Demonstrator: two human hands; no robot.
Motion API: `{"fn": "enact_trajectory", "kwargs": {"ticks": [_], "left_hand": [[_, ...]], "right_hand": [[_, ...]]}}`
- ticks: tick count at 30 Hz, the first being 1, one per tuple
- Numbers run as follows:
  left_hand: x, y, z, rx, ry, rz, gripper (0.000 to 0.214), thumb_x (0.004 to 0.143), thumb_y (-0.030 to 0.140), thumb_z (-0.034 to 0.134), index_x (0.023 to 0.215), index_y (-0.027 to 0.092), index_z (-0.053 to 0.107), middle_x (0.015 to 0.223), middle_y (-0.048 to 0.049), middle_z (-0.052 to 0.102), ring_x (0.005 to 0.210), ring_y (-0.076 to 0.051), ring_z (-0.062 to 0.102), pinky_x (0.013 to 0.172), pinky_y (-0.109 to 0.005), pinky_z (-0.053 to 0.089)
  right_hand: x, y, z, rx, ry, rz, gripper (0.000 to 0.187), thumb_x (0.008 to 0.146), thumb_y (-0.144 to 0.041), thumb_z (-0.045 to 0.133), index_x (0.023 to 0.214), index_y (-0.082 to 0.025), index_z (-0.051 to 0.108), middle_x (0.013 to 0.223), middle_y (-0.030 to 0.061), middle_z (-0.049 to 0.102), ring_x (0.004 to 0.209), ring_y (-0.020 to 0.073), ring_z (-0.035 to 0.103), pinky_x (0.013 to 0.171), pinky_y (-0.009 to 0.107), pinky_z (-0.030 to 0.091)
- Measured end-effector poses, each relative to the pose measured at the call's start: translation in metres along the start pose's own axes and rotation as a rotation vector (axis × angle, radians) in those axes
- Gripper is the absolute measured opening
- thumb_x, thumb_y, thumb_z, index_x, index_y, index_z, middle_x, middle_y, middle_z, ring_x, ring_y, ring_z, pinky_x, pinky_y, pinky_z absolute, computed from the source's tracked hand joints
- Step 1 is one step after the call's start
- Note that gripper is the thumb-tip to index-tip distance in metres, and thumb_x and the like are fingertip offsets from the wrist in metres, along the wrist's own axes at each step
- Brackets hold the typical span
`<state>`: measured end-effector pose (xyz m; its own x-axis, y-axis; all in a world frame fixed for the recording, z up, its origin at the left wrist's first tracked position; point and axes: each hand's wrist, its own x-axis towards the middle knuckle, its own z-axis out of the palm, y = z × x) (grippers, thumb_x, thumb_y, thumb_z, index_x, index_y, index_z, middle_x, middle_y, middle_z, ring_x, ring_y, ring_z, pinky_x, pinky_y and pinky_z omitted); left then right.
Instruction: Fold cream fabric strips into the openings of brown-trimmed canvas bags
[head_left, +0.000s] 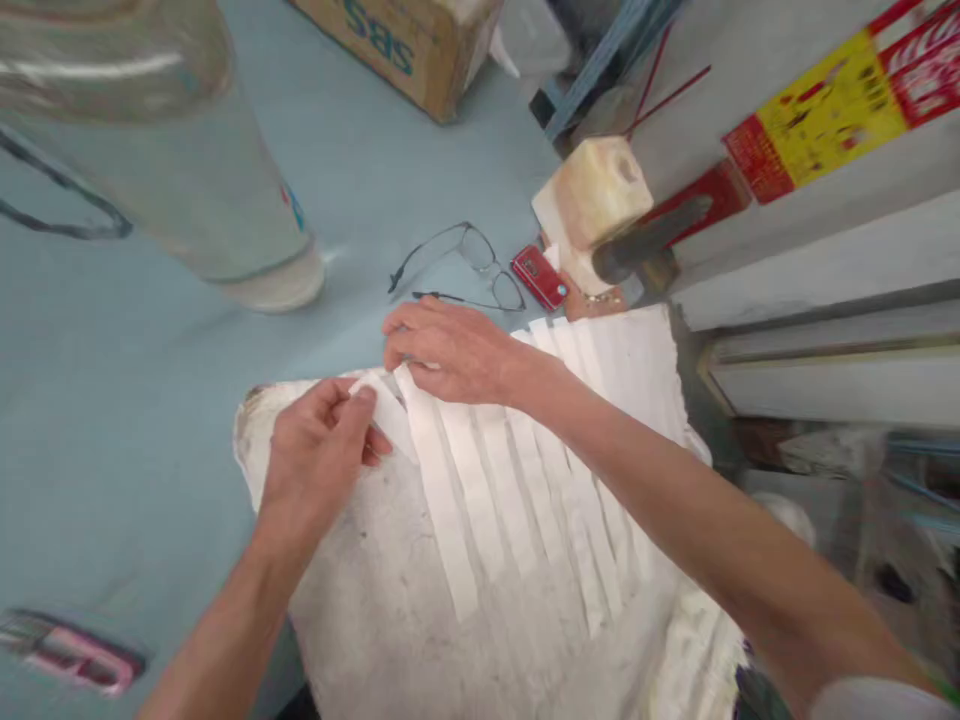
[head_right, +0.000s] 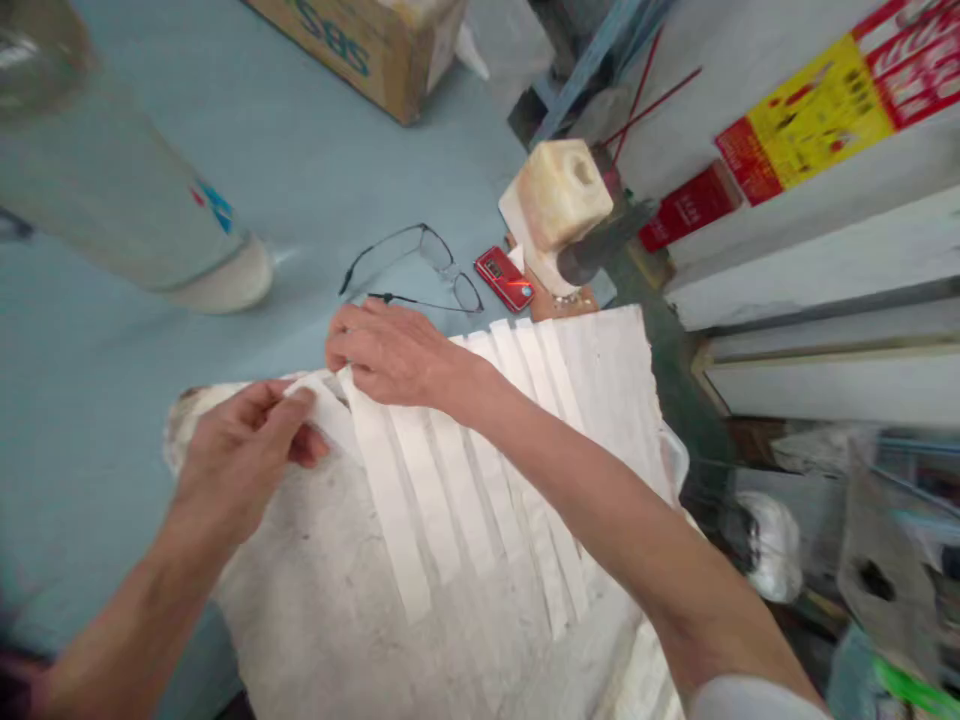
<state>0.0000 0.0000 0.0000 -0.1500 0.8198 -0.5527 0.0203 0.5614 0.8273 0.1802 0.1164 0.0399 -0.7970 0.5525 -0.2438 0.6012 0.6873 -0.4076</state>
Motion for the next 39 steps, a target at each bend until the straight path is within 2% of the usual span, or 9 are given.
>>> {"fn": "enact_trajectory", "kwargs": {"ticks": [5,12,16,19,24,26,29,36,39], "left_hand": [[0.001,-0.001,0.002,-0.013,0.000,0.022,0.031,0.087,0.055,0.070,0.080,0.026,0.064,0.056,0.0013,0.068,0.049,-0.017,0.061,0.051,-0.026,0.050],[0.003,-0.002,0.002,0.009,-0.003,0.023,0.036,0.084,0.059,0.068,0.084,0.022,0.065,0.058,-0.0011,0.071,0.049,-0.016,0.063,0.052,-0.025,0.052],[0.006,-0.004,0.006,0.006,0.008,-0.004,0.038,0.082,0.060,0.065,0.092,0.023,0.066,0.067,-0.0028,0.077,0.060,-0.020,0.072,0.056,-0.027,0.057],[0.008,-0.003,0.005,0.014,0.002,-0.028,0.030,0.084,0.054,0.065,0.087,0.024,0.066,0.061,-0.0011,0.072,0.055,-0.019,0.069,0.054,-0.026,0.054],[0.013,-0.002,0.000,0.026,0.004,-0.018,0.024,0.086,0.046,0.066,0.076,0.025,0.063,0.042,0.0050,0.051,0.041,-0.014,0.044,0.044,-0.025,0.034],[0.014,-0.004,-0.002,0.013,0.003,-0.013,0.024,0.087,0.047,0.065,0.076,0.026,0.062,0.042,0.0058,0.047,0.041,-0.014,0.042,0.045,-0.027,0.033],[0.011,-0.006,-0.002,0.002,0.002,0.010,0.025,0.088,0.048,0.067,0.078,0.025,0.064,0.044,0.0060,0.049,0.042,-0.014,0.044,0.047,-0.028,0.035],[-0.009,0.007,0.005,0.073,0.054,0.141,0.033,0.086,0.056,0.066,0.074,0.025,0.067,0.043,0.0036,0.050,0.041,-0.015,0.043,0.043,-0.027,0.031],[-0.009,0.012,0.005,0.094,0.048,0.129,0.036,0.084,0.056,0.066,0.067,0.025,0.065,0.042,0.0028,0.052,0.041,-0.014,0.042,0.043,-0.026,0.030]], "right_hand": [[-0.002,0.006,-0.001,0.028,-0.015,-0.011,0.022,0.098,-0.008,0.058,0.107,-0.018,0.076,0.135,0.0138,0.075,0.122,0.0294,0.066,0.110,0.046,0.046],[0.003,0.013,-0.005,0.018,-0.080,-0.017,0.019,0.101,-0.011,0.057,0.106,-0.019,0.073,0.128,0.0137,0.077,0.118,0.0275,0.067,0.115,0.047,0.044],[-0.004,0.004,-0.011,0.017,-0.095,-0.042,0.023,0.104,-0.009,0.050,0.104,-0.018,0.071,0.129,0.0150,0.076,0.122,0.0288,0.063,0.110,0.045,0.046],[-0.014,-0.010,-0.022,0.073,-0.114,-0.065,0.022,0.105,-0.011,0.049,0.104,-0.018,0.070,0.122,0.0131,0.077,0.117,0.0271,0.062,0.107,0.042,0.045],[-0.023,-0.033,-0.040,0.215,-0.157,0.146,0.017,0.094,-0.012,0.056,0.101,-0.019,0.070,0.098,0.0039,0.075,0.089,0.0192,0.060,0.083,0.032,0.040],[-0.023,-0.039,-0.045,0.274,-0.163,0.232,0.015,0.089,-0.011,0.058,0.096,-0.018,0.070,0.087,0.0003,0.072,0.078,0.0161,0.056,0.075,0.030,0.035],[-0.026,-0.042,-0.049,0.328,-0.165,0.263,0.015,0.084,-0.009,0.060,0.090,-0.018,0.071,0.076,-0.0035,0.068,0.071,0.0135,0.054,0.070,0.029,0.032],[-0.027,-0.025,-0.048,0.271,-0.125,0.304,0.018,0.088,-0.012,0.061,0.096,-0.018,0.076,0.087,-0.0010,0.076,0.079,0.0146,0.061,0.073,0.029,0.034],[-0.016,-0.020,-0.045,0.299,-0.147,0.277,0.015,0.091,-0.014,0.061,0.095,-0.017,0.075,0.088,-0.0010,0.075,0.080,0.0140,0.061,0.075,0.029,0.037]]}}
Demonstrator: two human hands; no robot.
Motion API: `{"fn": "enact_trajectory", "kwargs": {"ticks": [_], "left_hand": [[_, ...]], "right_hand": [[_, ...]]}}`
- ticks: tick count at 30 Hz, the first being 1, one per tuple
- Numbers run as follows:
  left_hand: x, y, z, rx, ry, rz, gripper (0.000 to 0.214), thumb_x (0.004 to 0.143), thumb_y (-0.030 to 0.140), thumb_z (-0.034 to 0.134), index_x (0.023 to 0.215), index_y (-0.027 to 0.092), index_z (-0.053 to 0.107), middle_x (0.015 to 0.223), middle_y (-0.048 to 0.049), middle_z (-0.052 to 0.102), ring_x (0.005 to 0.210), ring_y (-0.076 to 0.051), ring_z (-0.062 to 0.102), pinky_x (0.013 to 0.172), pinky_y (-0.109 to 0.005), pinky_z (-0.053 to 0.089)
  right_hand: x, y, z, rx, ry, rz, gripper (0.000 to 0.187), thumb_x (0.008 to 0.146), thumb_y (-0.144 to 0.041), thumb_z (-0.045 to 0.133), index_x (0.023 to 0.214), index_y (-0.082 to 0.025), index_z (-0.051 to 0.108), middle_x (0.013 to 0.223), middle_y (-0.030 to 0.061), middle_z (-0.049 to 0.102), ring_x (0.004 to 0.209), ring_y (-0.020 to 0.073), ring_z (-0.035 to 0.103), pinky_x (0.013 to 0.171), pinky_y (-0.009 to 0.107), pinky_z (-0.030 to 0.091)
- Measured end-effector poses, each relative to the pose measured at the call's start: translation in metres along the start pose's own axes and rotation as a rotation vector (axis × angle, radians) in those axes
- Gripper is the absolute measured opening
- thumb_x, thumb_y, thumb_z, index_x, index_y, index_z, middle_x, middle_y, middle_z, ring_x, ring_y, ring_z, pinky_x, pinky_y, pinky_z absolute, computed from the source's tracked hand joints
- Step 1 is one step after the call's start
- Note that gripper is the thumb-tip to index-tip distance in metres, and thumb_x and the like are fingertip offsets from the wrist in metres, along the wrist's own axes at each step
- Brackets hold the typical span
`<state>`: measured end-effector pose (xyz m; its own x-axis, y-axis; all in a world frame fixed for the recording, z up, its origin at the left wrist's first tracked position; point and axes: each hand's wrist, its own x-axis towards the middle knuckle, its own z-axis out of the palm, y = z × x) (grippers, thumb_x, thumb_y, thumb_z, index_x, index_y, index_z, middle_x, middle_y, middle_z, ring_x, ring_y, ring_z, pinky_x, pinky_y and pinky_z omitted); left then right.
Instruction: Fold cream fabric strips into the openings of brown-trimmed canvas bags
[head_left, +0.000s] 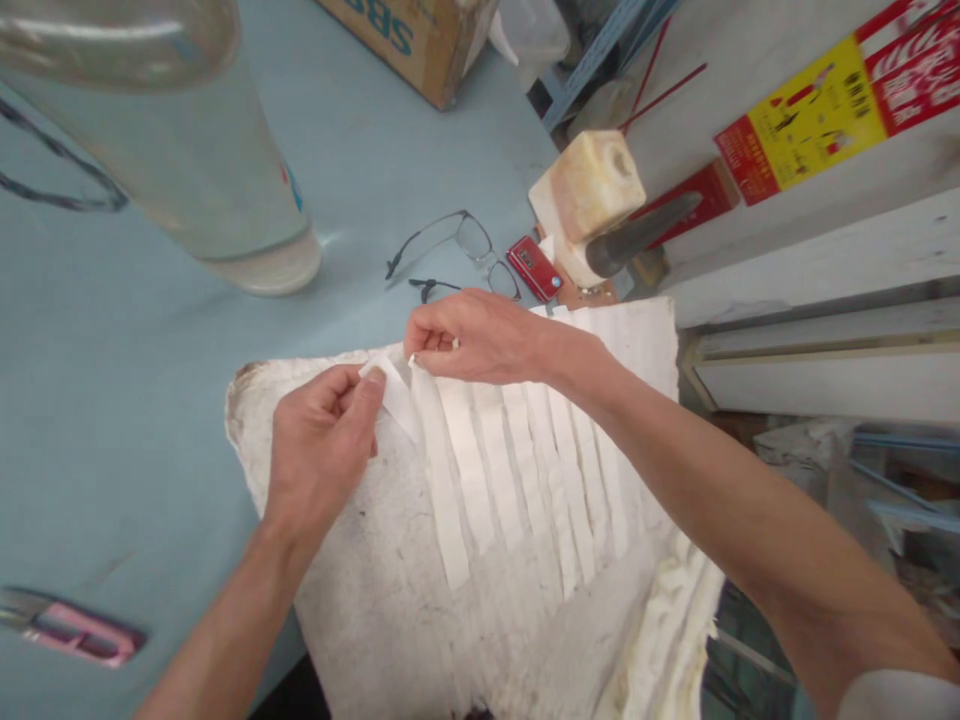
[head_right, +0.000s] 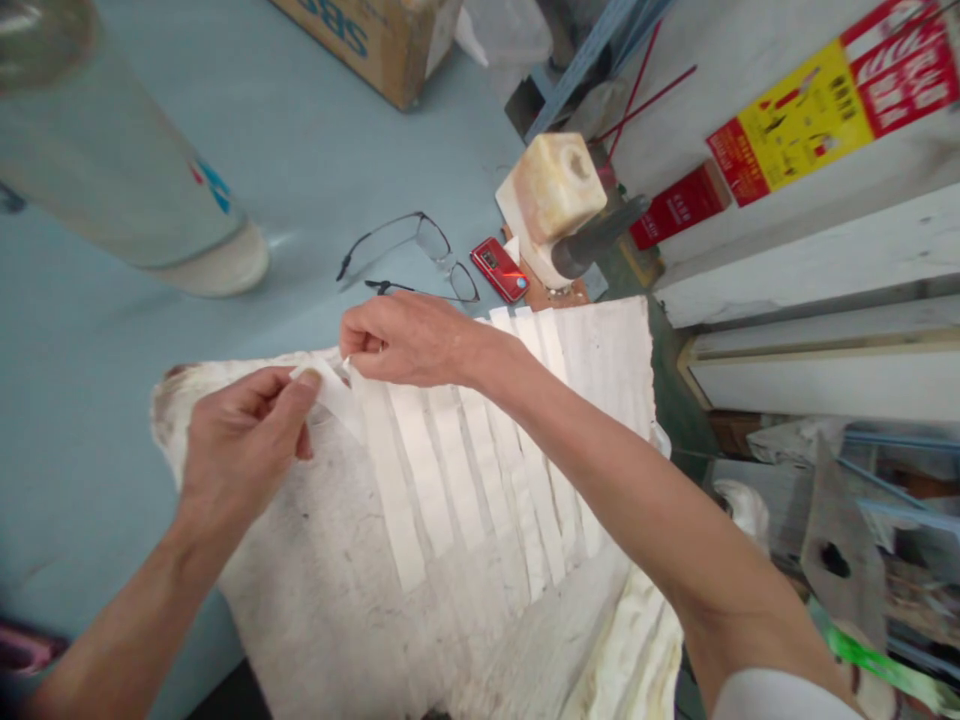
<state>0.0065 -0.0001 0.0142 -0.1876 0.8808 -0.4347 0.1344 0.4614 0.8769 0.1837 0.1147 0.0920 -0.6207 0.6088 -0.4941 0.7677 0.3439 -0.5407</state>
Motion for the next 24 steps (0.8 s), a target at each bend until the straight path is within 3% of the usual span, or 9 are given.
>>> {"fn": "enact_trajectory", "kwargs": {"ticks": [5,10,15,20,24], "left_hand": [[0.009,-0.005,-0.008,-0.006,-0.039,-0.079,0.040,0.083,0.057,0.066,0.061,0.025,0.061,0.041,0.0025,0.053,0.039,-0.012,0.038,0.042,-0.026,0.025],[0.016,0.002,-0.010,-0.054,-0.074,-0.155,0.028,0.080,0.048,0.067,0.068,0.024,0.063,0.039,0.0059,0.048,0.039,-0.011,0.038,0.046,-0.026,0.031],[0.019,0.004,-0.009,-0.002,-0.107,-0.143,0.025,0.080,0.044,0.060,0.065,0.024,0.060,0.043,0.0041,0.053,0.046,-0.014,0.046,0.051,-0.028,0.036],[0.014,0.004,-0.014,0.076,-0.149,-0.099,0.035,0.080,0.059,0.068,0.079,0.024,0.068,0.048,0.0058,0.058,0.050,-0.013,0.047,0.054,-0.028,0.035],[0.012,0.013,-0.012,0.132,-0.170,-0.097,0.040,0.079,0.064,0.069,0.080,0.024,0.070,0.048,0.0058,0.058,0.048,-0.013,0.046,0.051,-0.027,0.033]], "right_hand": [[0.023,-0.007,-0.004,-0.040,-0.077,0.027,0.010,0.087,-0.012,0.064,0.086,-0.018,0.072,0.080,-0.0001,0.072,0.075,0.0149,0.058,0.072,0.031,0.039],[0.042,-0.008,-0.008,-0.077,-0.159,-0.008,0.013,0.081,-0.010,0.066,0.076,-0.019,0.073,0.071,-0.0001,0.070,0.066,0.0151,0.057,0.061,0.034,0.038],[0.046,-0.018,-0.015,-0.176,-0.153,0.024,0.013,0.085,-0.009,0.073,0.080,-0.020,0.077,0.073,-0.0031,0.074,0.071,0.0135,0.066,0.067,0.032,0.043],[0.050,-0.027,-0.025,-0.288,-0.207,0.085,0.004,0.086,-0.020,0.078,0.082,-0.019,0.079,0.069,-0.0028,0.072,0.071,0.0170,0.069,0.067,0.032,0.046],[0.057,-0.037,-0.025,-0.399,-0.247,0.109,0.012,0.088,-0.028,0.078,0.081,-0.017,0.078,0.070,-0.0023,0.069,0.077,0.0197,0.072,0.074,0.034,0.049]]}}
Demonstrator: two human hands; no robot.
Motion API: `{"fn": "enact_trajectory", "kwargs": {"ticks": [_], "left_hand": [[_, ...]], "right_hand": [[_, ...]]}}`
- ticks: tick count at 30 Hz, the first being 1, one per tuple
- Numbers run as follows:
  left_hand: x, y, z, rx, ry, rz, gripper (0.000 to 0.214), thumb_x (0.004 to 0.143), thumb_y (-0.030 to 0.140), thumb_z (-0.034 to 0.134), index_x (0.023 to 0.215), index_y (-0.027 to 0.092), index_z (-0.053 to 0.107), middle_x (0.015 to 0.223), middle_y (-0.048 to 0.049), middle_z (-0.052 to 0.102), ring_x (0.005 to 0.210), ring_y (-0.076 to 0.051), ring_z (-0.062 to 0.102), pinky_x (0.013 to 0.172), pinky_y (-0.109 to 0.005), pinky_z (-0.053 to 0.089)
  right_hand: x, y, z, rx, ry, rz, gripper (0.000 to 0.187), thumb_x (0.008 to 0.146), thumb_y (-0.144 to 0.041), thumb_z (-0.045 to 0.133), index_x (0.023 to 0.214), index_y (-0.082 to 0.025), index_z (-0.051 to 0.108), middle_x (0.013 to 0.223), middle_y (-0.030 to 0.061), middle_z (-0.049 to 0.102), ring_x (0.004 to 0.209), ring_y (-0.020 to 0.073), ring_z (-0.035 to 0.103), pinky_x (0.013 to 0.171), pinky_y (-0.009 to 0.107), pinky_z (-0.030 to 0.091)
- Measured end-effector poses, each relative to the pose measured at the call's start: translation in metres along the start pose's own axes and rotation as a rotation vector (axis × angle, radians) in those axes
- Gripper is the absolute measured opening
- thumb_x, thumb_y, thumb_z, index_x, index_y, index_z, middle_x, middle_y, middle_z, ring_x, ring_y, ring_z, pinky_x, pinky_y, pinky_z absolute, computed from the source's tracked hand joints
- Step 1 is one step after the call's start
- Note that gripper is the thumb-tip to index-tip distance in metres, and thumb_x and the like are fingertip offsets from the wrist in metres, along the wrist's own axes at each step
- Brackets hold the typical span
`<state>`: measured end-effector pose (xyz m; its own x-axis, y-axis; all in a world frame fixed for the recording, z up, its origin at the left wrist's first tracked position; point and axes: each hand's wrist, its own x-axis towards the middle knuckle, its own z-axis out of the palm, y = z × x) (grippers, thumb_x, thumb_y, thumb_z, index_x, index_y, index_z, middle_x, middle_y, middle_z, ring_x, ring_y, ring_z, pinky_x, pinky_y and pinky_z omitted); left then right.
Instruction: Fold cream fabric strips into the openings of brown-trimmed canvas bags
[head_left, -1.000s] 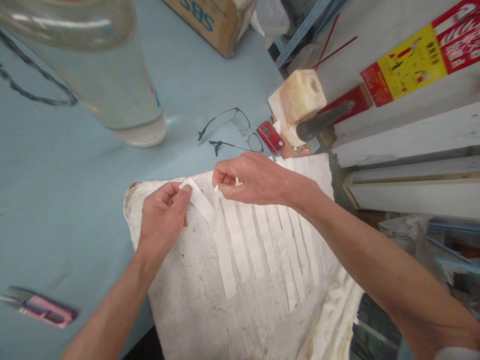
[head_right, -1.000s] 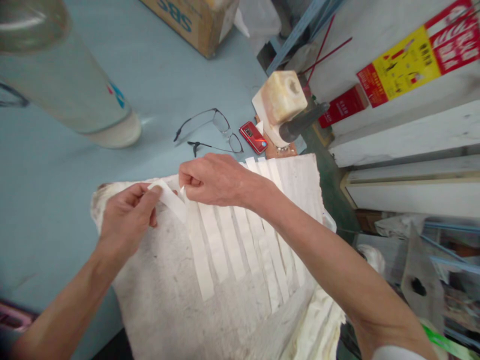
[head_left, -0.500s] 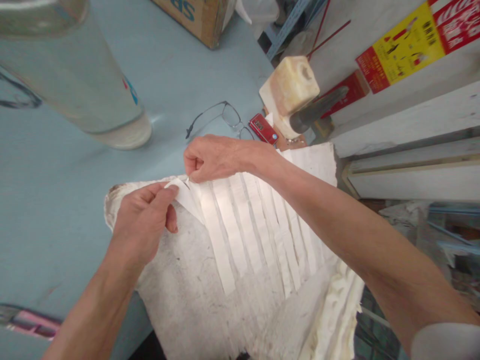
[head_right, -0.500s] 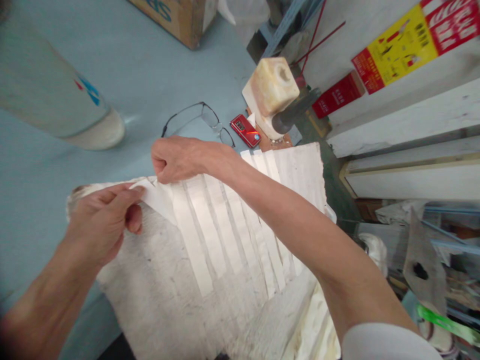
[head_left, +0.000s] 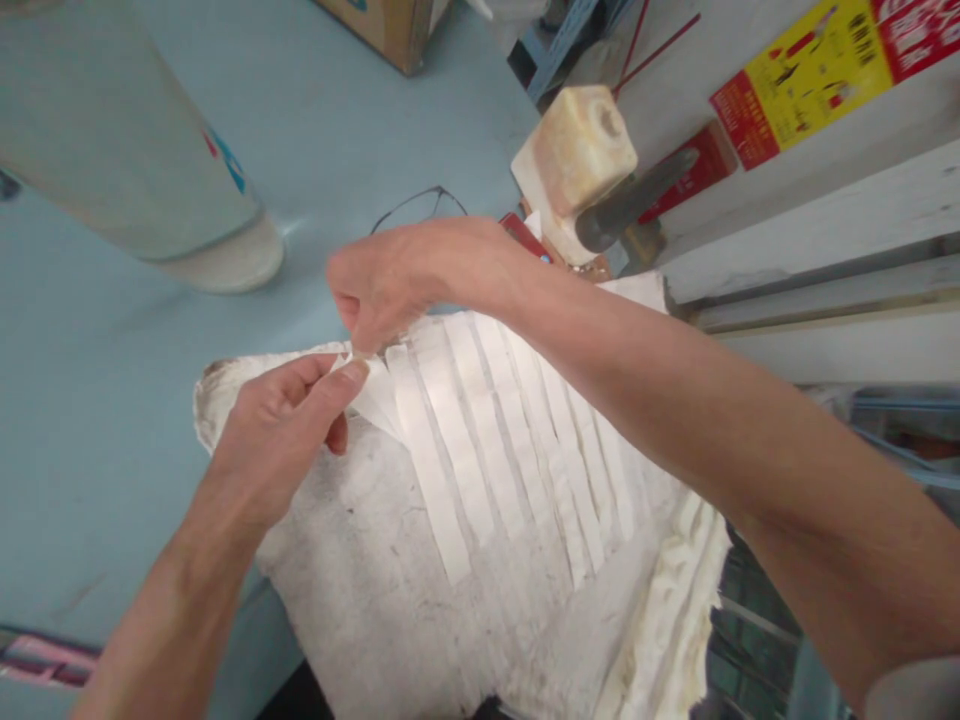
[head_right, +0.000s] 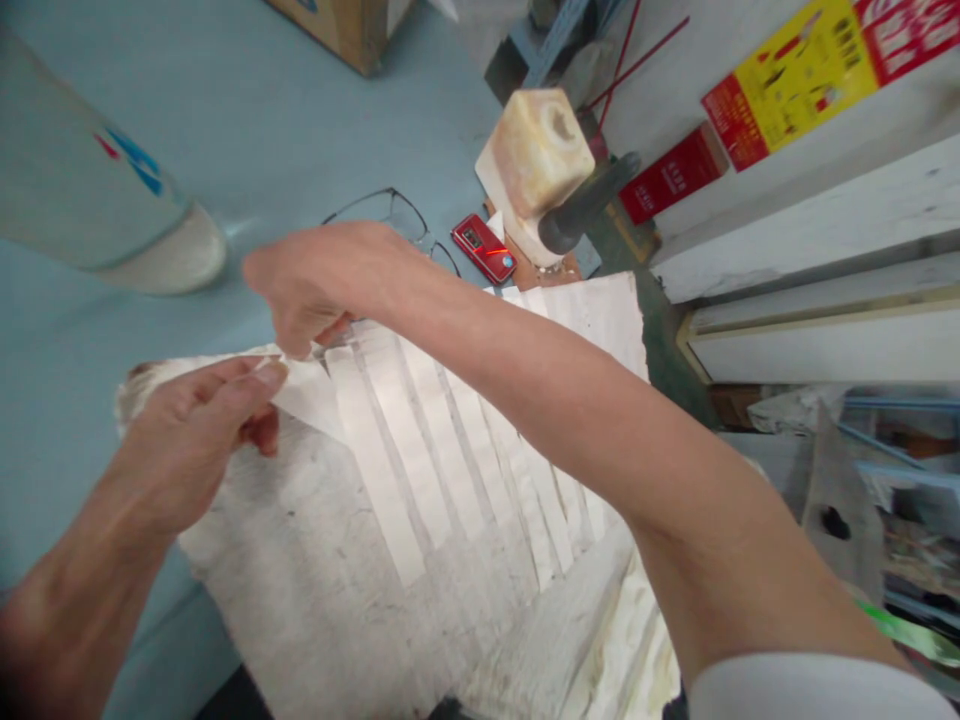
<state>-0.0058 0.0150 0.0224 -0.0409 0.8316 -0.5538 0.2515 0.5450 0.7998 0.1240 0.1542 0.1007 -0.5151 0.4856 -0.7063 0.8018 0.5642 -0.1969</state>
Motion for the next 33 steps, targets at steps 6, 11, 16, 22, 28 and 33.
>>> {"fn": "enact_trajectory", "kwargs": {"ticks": [6,11,16,22,28,33], "left_hand": [[0.007,-0.001,0.018,0.010,0.125,0.003,0.025,0.082,0.047,0.065,0.073,0.023,0.067,0.043,0.0083,0.047,0.043,-0.012,0.036,0.046,-0.026,0.025],[0.012,-0.012,0.019,-0.064,0.099,-0.017,0.031,0.084,0.048,0.070,0.066,0.024,0.061,0.042,0.0076,0.048,0.043,-0.012,0.041,0.046,-0.025,0.029],[0.009,-0.014,0.019,-0.082,0.112,0.000,0.034,0.084,0.048,0.071,0.064,0.023,0.061,0.044,0.0071,0.049,0.044,-0.011,0.040,0.045,-0.024,0.028],[0.009,-0.014,0.018,-0.081,0.115,-0.009,0.033,0.081,0.051,0.071,0.066,0.024,0.060,0.044,0.0064,0.051,0.043,-0.011,0.040,0.044,-0.024,0.028],[0.009,-0.014,0.018,-0.066,0.118,-0.017,0.030,0.081,0.050,0.071,0.068,0.024,0.062,0.045,0.0066,0.052,0.044,-0.012,0.045,0.046,-0.025,0.031],[0.009,-0.015,0.016,-0.062,0.113,-0.025,0.032,0.078,0.056,0.070,0.075,0.024,0.067,0.046,0.0054,0.052,0.044,-0.014,0.046,0.046,-0.025,0.033]], "right_hand": [[0.002,0.000,-0.010,0.059,-0.081,0.022,0.016,0.088,-0.021,0.084,0.076,-0.015,0.076,0.066,-0.0027,0.069,0.076,0.0178,0.072,0.080,0.034,0.054],[-0.007,0.033,-0.009,0.199,0.084,-0.031,0.015,0.093,-0.019,0.070,0.081,-0.016,0.079,0.072,-0.0038,0.071,0.071,0.0111,0.065,0.067,0.028,0.045],[-0.020,0.038,0.032,0.137,0.211,-0.079,0.027,0.090,-0.013,0.065,0.110,-0.022,0.082,0.112,0.0021,0.084,0.098,0.0189,0.072,0.077,0.032,0.045],[-0.024,0.032,0.060,0.056,0.245,-0.084,0.029,0.097,-0.012,0.063,0.120,-0.022,0.077,0.126,0.0064,0.080,0.113,0.0252,0.070,0.080,0.034,0.037],[-0.016,0.036,0.060,0.097,0.216,-0.071,0.024,0.099,-0.014,0.064,0.116,-0.021,0.079,0.126,0.0078,0.080,0.116,0.0261,0.069,0.082,0.034,0.037],[-0.012,0.036,0.061,0.119,0.203,-0.079,0.030,0.095,-0.011,0.062,0.118,-0.022,0.077,0.124,0.0047,0.079,0.113,0.0235,0.068,0.081,0.033,0.036]]}}
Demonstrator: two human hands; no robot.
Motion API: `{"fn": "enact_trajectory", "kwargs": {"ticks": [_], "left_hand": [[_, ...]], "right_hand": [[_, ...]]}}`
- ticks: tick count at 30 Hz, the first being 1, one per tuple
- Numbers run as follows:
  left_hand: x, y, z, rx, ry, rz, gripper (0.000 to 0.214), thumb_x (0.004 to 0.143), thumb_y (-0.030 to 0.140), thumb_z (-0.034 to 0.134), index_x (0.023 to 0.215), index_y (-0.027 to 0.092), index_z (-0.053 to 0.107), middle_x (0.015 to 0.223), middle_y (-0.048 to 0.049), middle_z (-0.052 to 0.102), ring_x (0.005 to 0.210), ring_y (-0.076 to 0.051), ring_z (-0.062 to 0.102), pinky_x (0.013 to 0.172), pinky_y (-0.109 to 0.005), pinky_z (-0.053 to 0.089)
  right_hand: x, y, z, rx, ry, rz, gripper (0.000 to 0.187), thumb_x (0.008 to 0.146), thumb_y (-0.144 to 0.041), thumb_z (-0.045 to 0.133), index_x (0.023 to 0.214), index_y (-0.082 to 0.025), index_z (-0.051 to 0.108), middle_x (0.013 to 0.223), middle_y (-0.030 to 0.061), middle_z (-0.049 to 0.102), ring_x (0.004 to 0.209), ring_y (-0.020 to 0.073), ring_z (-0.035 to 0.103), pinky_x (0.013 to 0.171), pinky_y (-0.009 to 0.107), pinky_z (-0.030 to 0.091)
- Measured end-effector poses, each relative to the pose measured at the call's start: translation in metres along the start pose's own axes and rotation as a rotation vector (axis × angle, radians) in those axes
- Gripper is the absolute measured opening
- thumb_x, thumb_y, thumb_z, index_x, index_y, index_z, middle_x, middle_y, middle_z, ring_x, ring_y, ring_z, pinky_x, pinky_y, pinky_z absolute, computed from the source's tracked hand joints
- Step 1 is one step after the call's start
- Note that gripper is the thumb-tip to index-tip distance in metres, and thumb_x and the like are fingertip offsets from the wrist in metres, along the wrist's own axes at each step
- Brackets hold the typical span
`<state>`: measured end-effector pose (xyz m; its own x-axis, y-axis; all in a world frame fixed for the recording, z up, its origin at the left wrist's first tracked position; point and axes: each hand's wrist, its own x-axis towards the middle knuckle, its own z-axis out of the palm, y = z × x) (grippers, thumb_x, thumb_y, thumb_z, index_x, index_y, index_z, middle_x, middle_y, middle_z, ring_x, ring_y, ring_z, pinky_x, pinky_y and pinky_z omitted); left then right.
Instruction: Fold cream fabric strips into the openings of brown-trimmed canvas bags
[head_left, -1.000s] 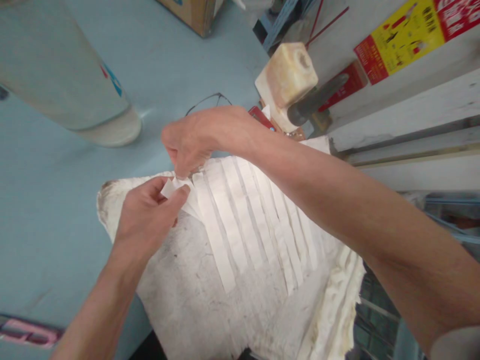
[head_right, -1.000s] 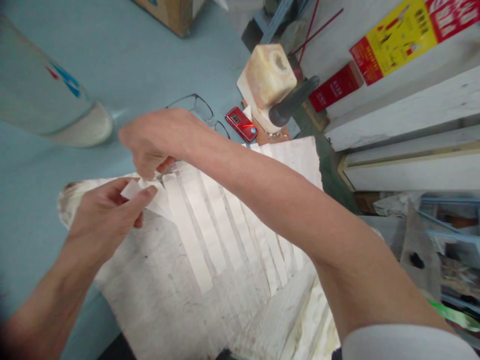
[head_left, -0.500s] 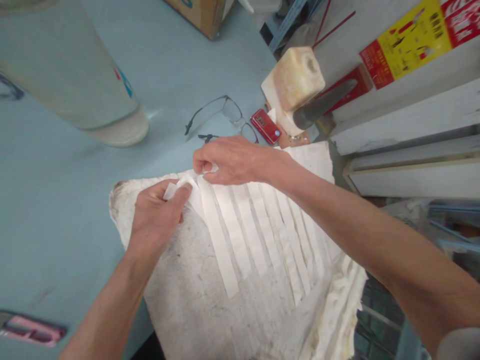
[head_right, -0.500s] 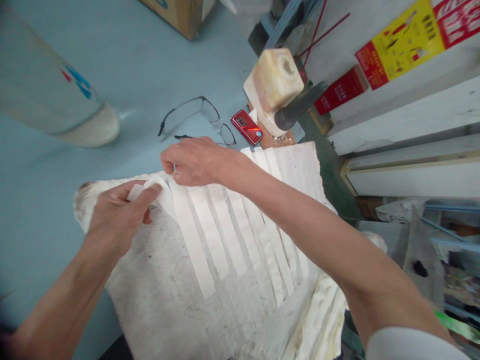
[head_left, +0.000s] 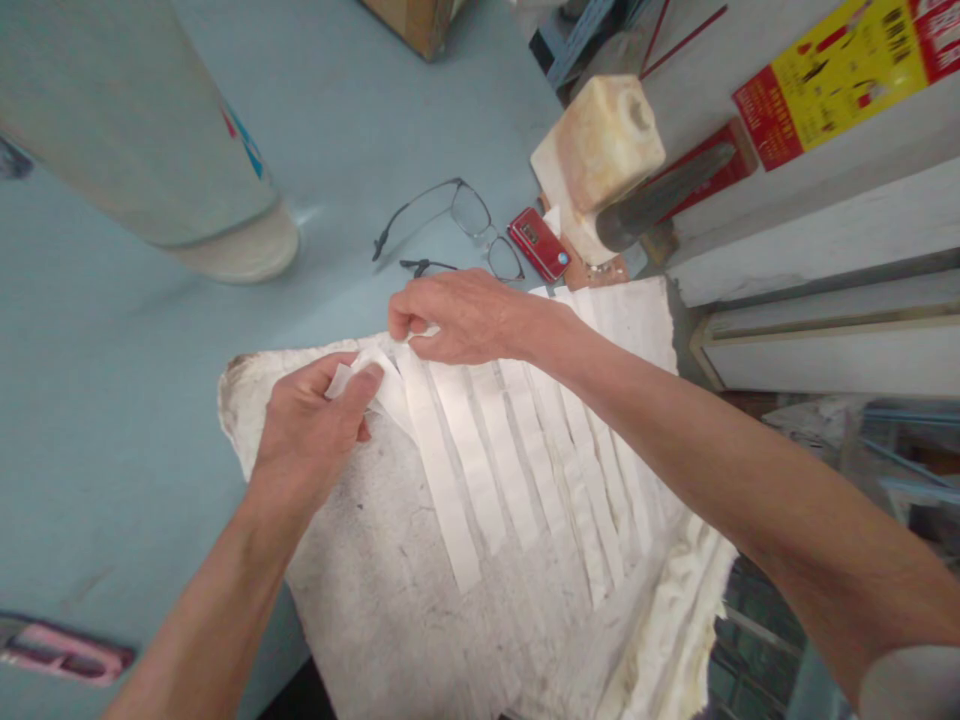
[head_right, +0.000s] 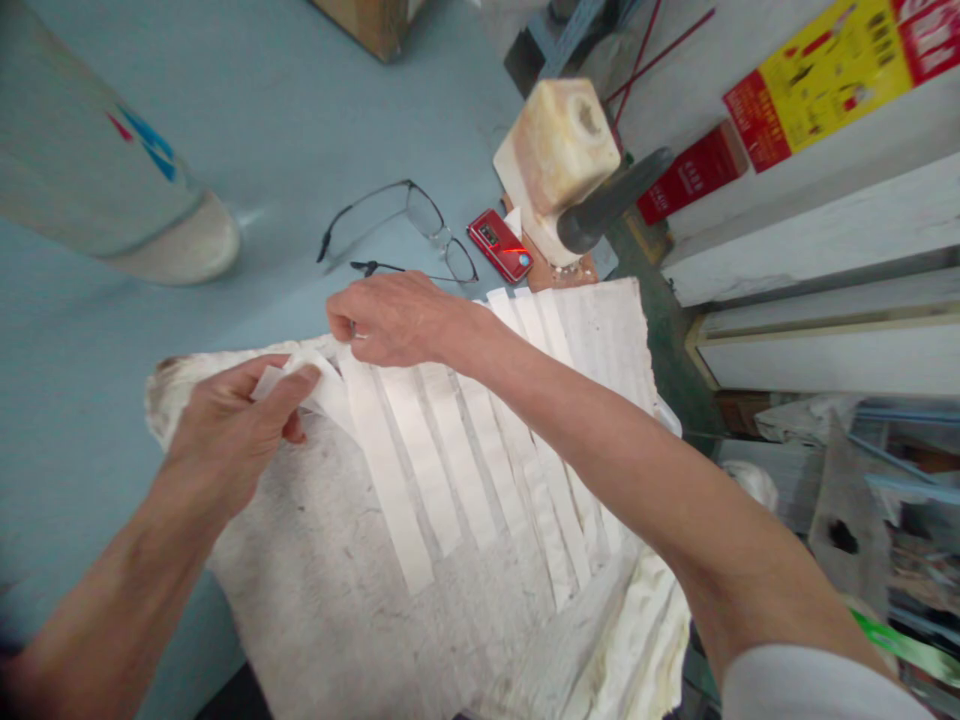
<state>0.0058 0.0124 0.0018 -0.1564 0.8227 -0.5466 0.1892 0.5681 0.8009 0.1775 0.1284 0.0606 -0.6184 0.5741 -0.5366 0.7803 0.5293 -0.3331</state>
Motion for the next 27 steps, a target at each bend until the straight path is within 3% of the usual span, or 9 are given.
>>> {"fn": "enact_trajectory", "kwargs": {"ticks": [7,18,27], "left_hand": [[-0.001,-0.005,0.001,-0.087,-0.094,0.067,0.036,0.080,0.053,0.068,0.100,0.025,0.075,0.081,-0.0012,0.070,0.063,-0.017,0.056,0.055,-0.026,0.051],[-0.003,-0.003,0.000,-0.090,-0.135,0.103,0.032,0.084,0.052,0.069,0.100,0.025,0.072,0.089,-0.0032,0.071,0.065,-0.016,0.053,0.059,-0.024,0.054],[0.004,-0.010,0.001,-0.077,-0.157,0.094,0.030,0.087,0.051,0.065,0.100,0.024,0.068,0.078,-0.0004,0.064,0.065,-0.017,0.055,0.059,-0.027,0.055]], "right_hand": [[0.002,0.003,0.007,-0.011,0.018,-0.093,0.037,0.093,-0.007,0.059,0.120,-0.026,0.077,0.122,0.0044,0.075,0.108,0.0231,0.065,0.081,0.034,0.034],[0.001,0.002,0.002,-0.036,-0.042,-0.086,0.029,0.097,-0.009,0.064,0.117,-0.024,0.077,0.123,0.0069,0.073,0.111,0.0244,0.065,0.086,0.035,0.039],[0.004,-0.004,-0.006,-0.158,-0.108,-0.083,0.023,0.103,-0.014,0.062,0.115,-0.021,0.080,0.124,0.0087,0.074,0.109,0.0232,0.066,0.085,0.035,0.039]]}}
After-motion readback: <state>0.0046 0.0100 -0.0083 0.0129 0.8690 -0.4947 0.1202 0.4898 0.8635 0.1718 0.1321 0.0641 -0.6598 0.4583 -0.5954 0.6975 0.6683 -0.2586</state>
